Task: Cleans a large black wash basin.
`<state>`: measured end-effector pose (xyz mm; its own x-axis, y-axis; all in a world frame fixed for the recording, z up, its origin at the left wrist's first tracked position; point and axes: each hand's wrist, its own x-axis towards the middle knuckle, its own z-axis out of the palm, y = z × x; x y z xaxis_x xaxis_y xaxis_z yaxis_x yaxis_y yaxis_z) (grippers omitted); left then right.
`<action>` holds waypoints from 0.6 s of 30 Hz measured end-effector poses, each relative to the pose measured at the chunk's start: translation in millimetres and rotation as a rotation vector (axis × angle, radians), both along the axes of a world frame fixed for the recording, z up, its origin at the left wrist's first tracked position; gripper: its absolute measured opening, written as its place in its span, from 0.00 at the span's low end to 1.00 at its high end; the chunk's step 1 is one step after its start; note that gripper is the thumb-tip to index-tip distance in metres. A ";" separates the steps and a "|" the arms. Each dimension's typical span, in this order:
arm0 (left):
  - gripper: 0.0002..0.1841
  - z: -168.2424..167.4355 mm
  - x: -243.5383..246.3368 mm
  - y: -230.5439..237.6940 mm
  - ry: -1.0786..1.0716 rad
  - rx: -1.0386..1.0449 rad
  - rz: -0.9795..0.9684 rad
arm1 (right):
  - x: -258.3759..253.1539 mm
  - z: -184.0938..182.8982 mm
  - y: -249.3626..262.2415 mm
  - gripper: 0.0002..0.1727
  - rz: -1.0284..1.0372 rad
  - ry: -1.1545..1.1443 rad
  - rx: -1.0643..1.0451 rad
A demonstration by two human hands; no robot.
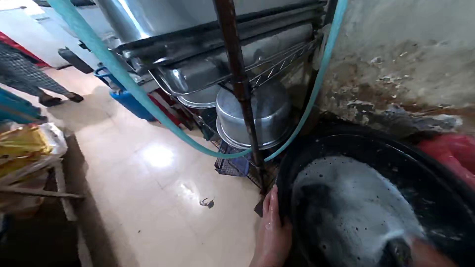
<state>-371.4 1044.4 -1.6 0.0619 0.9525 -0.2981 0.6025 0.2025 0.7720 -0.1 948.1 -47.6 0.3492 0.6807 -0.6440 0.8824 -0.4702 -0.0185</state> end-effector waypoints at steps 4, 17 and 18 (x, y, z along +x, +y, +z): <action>0.49 3.2 -2.1 1.1 0.000 0.000 -0.029 | 47.6 -33.9 91.1 0.34 -0.352 -0.044 0.418; 0.46 7.9 -0.5 4.8 0.041 -0.027 -0.128 | -200.5 -42.5 158.7 0.28 0.097 0.758 0.516; 0.47 7.7 -0.7 5.2 0.030 -0.036 -0.118 | -201.4 -40.3 128.3 0.23 0.249 0.805 0.442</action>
